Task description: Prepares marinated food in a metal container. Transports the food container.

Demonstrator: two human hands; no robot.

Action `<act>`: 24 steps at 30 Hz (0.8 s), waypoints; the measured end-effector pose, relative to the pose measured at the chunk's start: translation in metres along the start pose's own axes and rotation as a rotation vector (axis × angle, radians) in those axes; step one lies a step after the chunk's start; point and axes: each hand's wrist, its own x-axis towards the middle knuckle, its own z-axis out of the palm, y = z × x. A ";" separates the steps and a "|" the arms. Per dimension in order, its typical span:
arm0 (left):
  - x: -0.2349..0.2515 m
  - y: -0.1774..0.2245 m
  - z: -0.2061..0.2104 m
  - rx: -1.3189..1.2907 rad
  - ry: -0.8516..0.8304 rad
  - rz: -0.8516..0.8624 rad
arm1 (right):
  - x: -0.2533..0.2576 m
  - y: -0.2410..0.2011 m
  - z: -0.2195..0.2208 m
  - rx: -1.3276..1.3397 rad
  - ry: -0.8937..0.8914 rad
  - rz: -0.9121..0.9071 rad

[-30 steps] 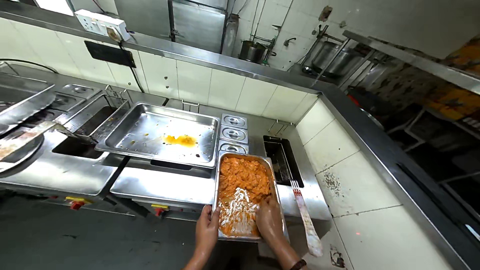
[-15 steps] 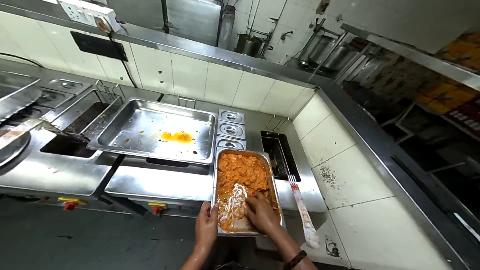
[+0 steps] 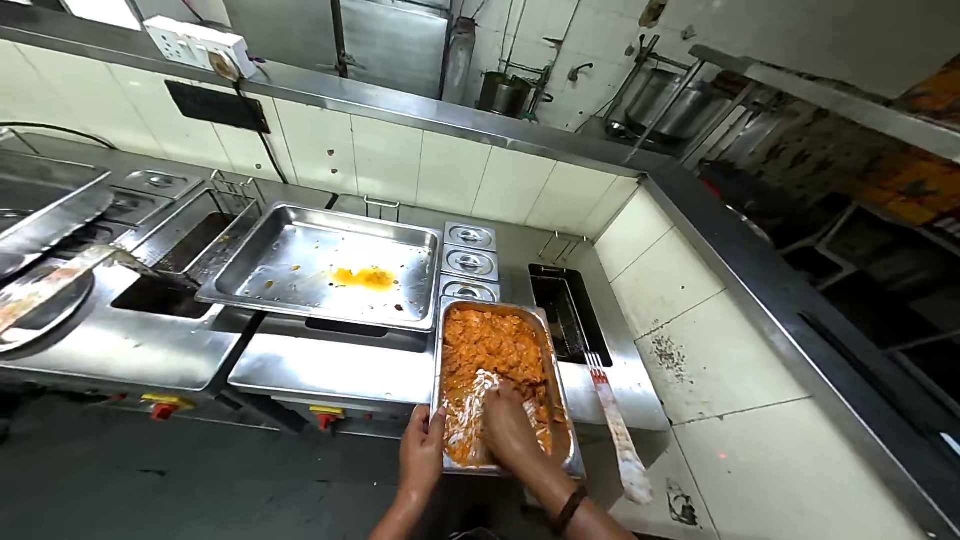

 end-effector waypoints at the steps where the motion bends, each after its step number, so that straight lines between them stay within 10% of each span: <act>1: 0.001 0.001 0.000 0.003 0.002 -0.001 | -0.004 -0.007 -0.001 -0.031 -0.086 -0.109; 4: -0.001 0.002 -0.001 0.010 0.004 -0.011 | 0.011 -0.001 -0.009 0.079 -0.086 -0.439; 9: -0.001 0.000 -0.001 0.011 -0.009 -0.022 | 0.077 -0.024 -0.033 0.123 0.435 -0.228; 17: -0.002 0.001 0.000 0.085 0.000 -0.022 | 0.046 0.004 -0.007 -0.113 0.136 -0.403; 24: -0.002 0.001 -0.001 0.073 -0.014 -0.016 | 0.078 -0.015 -0.004 0.030 0.314 -0.341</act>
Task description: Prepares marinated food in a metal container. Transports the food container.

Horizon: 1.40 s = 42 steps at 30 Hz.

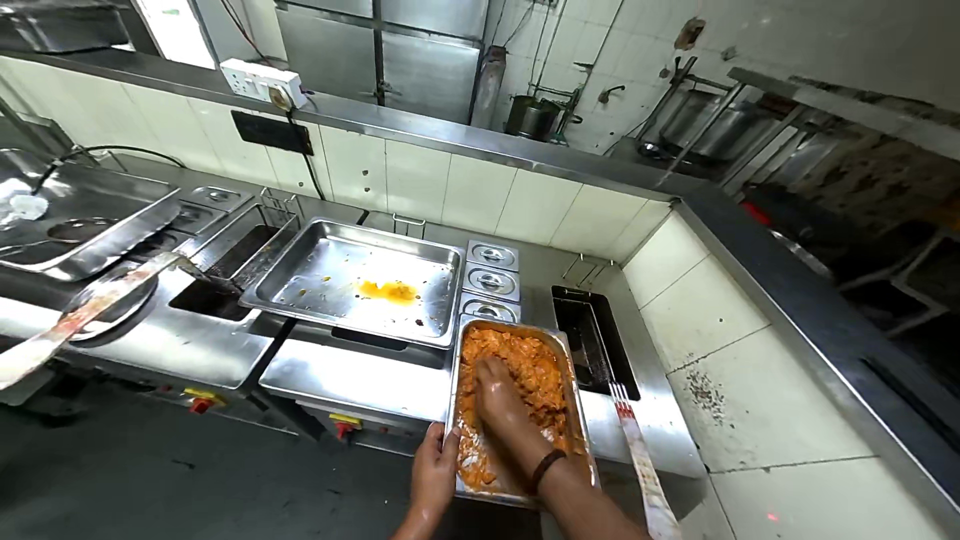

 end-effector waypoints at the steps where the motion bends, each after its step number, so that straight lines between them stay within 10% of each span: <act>1: 0.000 0.001 0.000 0.011 -0.005 -0.004 | -0.010 -0.002 0.009 -0.010 0.007 -0.038; 5: -0.001 0.002 0.000 0.016 -0.002 -0.023 | -0.044 0.018 -0.006 0.140 -0.098 -0.071; 13: 0.000 0.000 0.001 -0.010 -0.007 -0.040 | -0.047 0.026 -0.041 2.155 0.003 0.735; 26: 0.004 -0.003 -0.002 -0.026 -0.026 -0.014 | -0.053 0.016 -0.039 1.824 0.229 0.835; 42: 0.005 -0.002 -0.005 -0.004 -0.067 -0.008 | -0.068 0.024 -0.067 2.348 0.157 0.543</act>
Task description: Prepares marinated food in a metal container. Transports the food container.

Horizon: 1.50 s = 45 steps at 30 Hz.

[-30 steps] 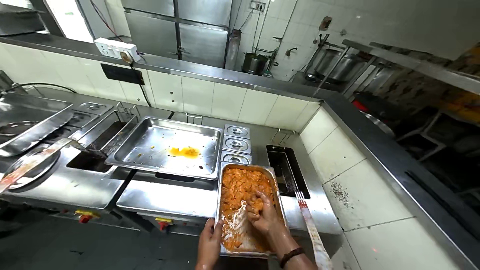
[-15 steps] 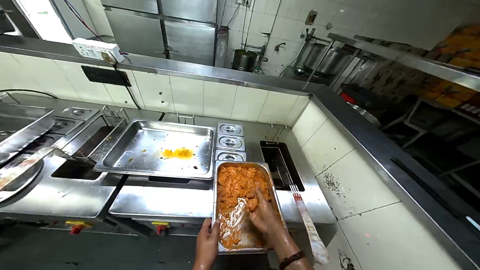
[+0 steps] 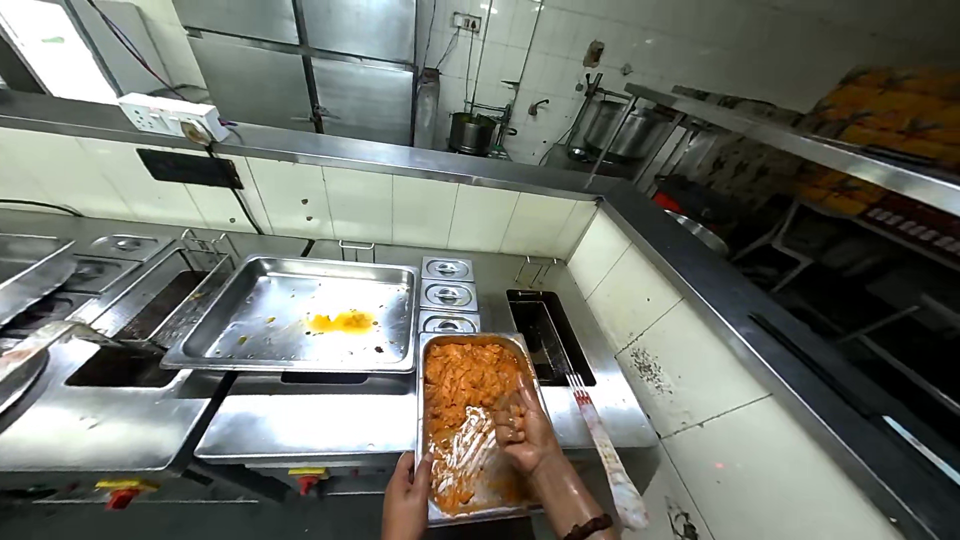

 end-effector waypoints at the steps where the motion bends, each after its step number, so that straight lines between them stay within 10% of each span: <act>1: -0.001 0.001 0.000 -0.003 0.000 0.003 | -0.001 0.001 -0.001 -0.027 0.064 -0.011; 4: -0.004 0.007 0.000 -0.024 -0.014 -0.011 | -0.004 0.008 0.003 -0.145 0.332 -0.038; 20: -0.008 0.006 0.002 -0.081 0.069 -0.015 | 0.009 -0.054 0.009 -0.108 0.012 0.079; 26: -0.011 0.004 0.008 -0.117 0.126 0.006 | 0.097 -0.169 -0.042 -1.286 0.411 -0.238; 32: -0.015 0.005 0.009 -0.133 0.184 0.014 | 0.172 -0.195 -0.079 -2.359 0.004 0.220; 45: -0.011 -0.001 0.010 -0.134 0.261 0.008 | 0.175 -0.197 -0.087 -2.655 0.007 0.198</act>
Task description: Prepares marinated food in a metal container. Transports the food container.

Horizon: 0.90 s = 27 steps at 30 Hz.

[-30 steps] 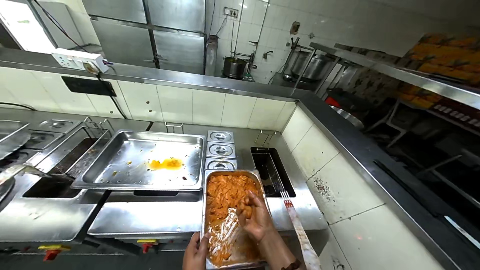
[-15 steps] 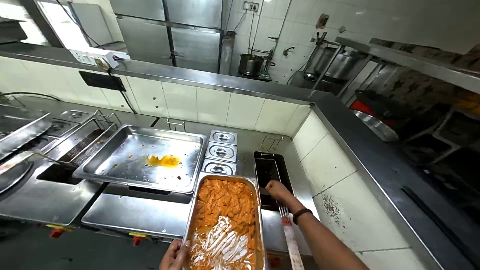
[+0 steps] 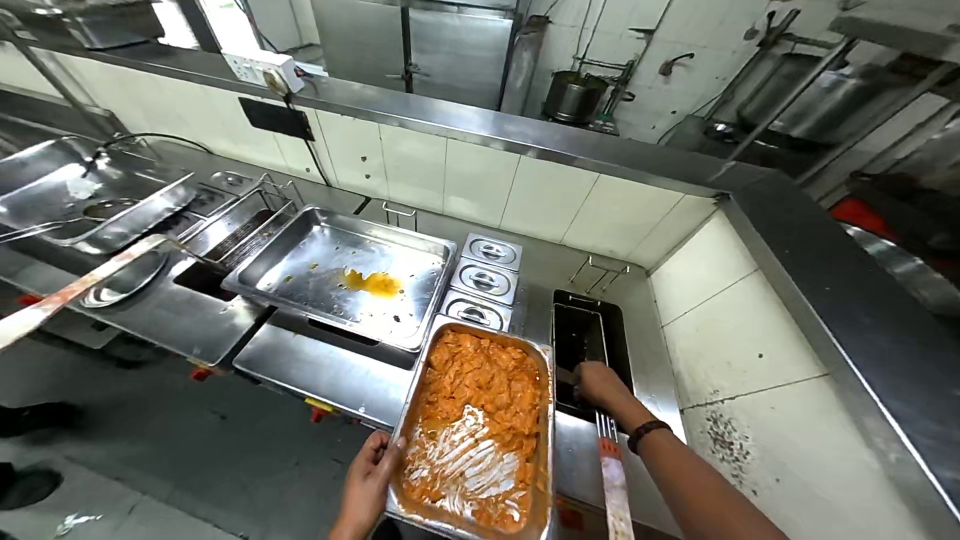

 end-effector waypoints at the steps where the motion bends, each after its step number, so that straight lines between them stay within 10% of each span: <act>1: 0.001 0.000 0.000 0.001 -0.003 -0.007 | -0.014 -0.005 -0.010 0.012 0.046 0.038; 6: 0.002 0.000 0.000 0.002 -0.026 -0.001 | -0.104 -0.059 -0.041 0.238 0.451 -0.042; 15: 0.005 0.006 -0.001 0.112 -0.073 -0.015 | -0.112 -0.223 0.051 0.181 0.387 -0.435; 23: 0.008 0.002 -0.002 0.157 -0.105 0.000 | -0.152 -0.214 0.075 0.158 0.281 -0.251; 27: 0.009 0.000 -0.004 0.162 -0.133 -0.020 | -0.138 -0.207 0.086 0.203 0.519 -0.237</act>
